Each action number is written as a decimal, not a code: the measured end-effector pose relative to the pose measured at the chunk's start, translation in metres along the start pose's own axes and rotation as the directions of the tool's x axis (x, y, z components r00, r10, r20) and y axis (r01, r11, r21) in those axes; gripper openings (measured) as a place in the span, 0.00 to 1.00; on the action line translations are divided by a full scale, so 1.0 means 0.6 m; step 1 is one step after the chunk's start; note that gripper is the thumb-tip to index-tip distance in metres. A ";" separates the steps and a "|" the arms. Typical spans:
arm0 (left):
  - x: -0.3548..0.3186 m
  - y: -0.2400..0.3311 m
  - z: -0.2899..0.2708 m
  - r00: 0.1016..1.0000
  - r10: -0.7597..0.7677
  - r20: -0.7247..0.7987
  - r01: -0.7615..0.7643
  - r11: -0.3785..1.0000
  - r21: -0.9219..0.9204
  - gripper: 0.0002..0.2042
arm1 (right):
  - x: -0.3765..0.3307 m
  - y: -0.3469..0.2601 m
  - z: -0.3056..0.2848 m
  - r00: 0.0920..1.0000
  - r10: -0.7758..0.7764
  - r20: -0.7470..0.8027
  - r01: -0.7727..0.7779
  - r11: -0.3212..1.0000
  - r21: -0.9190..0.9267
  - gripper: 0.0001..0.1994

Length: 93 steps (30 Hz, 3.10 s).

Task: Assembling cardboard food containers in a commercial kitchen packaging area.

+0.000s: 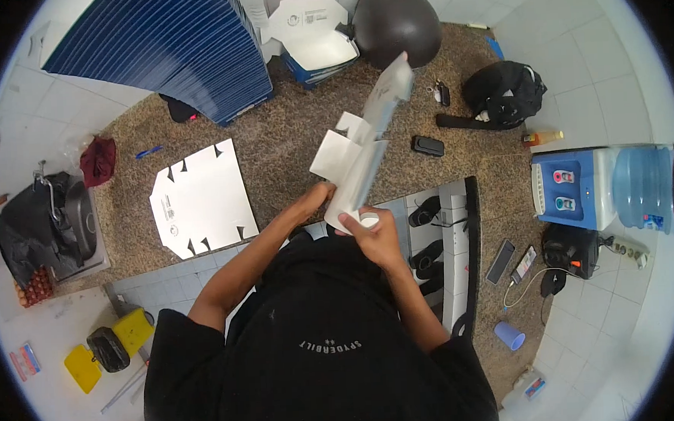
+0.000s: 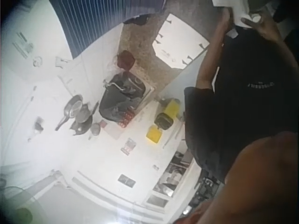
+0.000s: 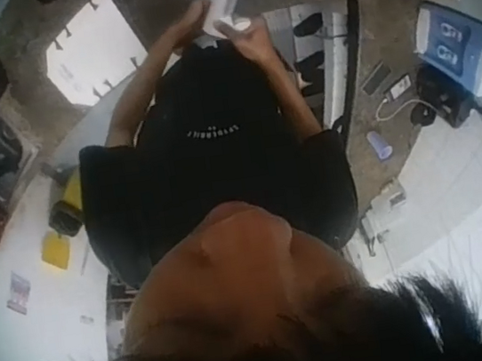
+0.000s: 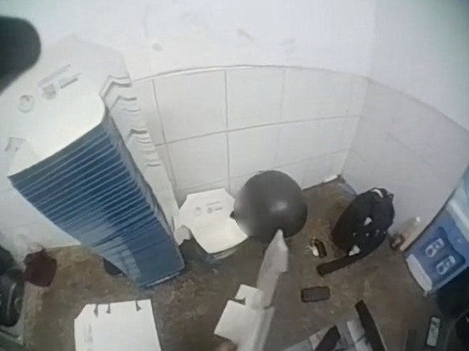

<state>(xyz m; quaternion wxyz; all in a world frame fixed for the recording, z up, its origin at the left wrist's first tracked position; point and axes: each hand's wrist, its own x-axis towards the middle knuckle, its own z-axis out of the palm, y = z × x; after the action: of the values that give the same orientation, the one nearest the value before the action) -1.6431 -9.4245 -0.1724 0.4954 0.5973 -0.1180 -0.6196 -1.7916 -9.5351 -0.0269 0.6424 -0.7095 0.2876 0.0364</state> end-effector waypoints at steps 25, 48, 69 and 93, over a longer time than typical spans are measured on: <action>-0.007 -0.114 0.046 0.978 -0.181 0.100 0.186 0.981 -0.049 0.20 | 0.138 0.285 -0.025 0.751 0.244 -0.613 -0.543 0.758 -0.363 0.27; -0.041 -0.140 -0.003 0.993 -0.113 0.029 0.117 0.964 -0.238 0.21 | 0.084 0.356 -0.033 0.856 0.409 -0.316 -0.413 0.909 0.057 0.23; -0.025 -0.045 0.012 0.964 -0.011 -0.264 -0.128 0.853 -0.506 0.22 | 0.138 0.244 -0.072 0.870 0.128 -0.475 -0.093 0.991 0.097 0.19; 0.124 -0.498 0.140 0.235 -0.553 -0.799 0.900 0.434 -0.035 0.30 | 0.290 0.576 -0.069 0.606 0.500 0.618 0.268 0.603 -0.751 0.17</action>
<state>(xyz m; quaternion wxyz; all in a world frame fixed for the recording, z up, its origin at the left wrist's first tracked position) -1.8409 -9.3742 -0.4175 -0.0143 0.8577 0.2517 -0.4481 -1.8173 -9.6396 -0.4008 0.3134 -0.7990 -0.0195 0.5129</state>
